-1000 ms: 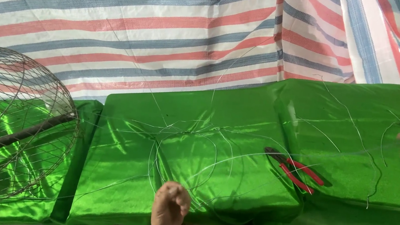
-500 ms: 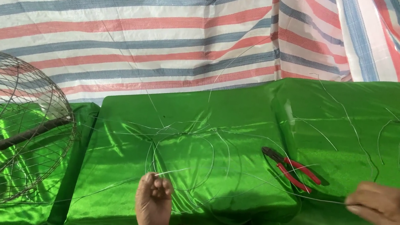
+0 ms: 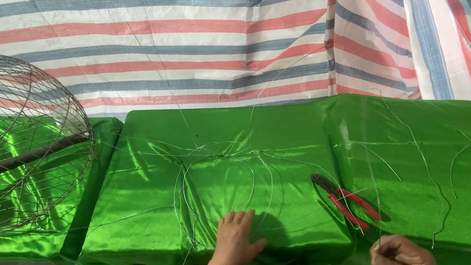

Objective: Assembling a wire frame structure by bending and joining thin metal wires using pliers.

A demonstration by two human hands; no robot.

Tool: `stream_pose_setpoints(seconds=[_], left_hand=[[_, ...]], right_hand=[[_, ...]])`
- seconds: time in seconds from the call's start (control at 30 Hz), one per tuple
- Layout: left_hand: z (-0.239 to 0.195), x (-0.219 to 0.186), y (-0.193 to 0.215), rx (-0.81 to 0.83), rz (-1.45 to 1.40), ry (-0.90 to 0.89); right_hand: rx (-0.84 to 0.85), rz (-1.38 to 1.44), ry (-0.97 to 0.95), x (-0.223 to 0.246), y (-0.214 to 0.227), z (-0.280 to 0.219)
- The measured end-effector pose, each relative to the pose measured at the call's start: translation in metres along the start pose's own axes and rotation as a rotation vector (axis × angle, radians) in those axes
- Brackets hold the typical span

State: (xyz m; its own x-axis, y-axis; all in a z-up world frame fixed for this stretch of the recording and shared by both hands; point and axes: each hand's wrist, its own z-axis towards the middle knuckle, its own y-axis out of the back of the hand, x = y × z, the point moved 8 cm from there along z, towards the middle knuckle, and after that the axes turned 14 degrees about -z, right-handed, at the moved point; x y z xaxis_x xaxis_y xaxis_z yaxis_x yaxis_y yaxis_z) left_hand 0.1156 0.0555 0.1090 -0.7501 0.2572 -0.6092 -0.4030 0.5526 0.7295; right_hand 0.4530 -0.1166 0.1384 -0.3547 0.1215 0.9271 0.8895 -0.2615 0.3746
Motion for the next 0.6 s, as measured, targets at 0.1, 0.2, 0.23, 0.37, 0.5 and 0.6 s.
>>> stream_pose_setpoints(seconds=[0.1, 0.2, 0.23, 0.37, 0.5, 0.6], left_hand=[[0.014, 0.006, -0.018, -0.203, 0.098, -0.201], [0.017, 0.005, -0.028, -0.382, 0.137, -0.357], [0.015, 0.001, -0.02, -0.382, 0.139, -0.36], [-0.001, -0.013, 0.028, -0.397, -0.172, -0.459], [-0.01, -0.01, 0.066, -0.054, -0.577, -0.09], [-0.009, 0.001, 0.079, -0.042, -0.877, 0.064]], right_hand=[[0.085, 0.148, 0.029, 0.021, -0.038, -0.006], [0.113, 0.312, 0.185, 0.024, -0.053, -0.002], [0.11, 0.312, 0.186, 0.027, -0.053, -0.003], [0.022, 0.411, 0.291, 0.049, -0.048, -0.006], [-0.119, 0.141, 0.217, 0.072, -0.048, -0.005], [-0.03, 0.067, 0.248, 0.067, -0.072, 0.011]])
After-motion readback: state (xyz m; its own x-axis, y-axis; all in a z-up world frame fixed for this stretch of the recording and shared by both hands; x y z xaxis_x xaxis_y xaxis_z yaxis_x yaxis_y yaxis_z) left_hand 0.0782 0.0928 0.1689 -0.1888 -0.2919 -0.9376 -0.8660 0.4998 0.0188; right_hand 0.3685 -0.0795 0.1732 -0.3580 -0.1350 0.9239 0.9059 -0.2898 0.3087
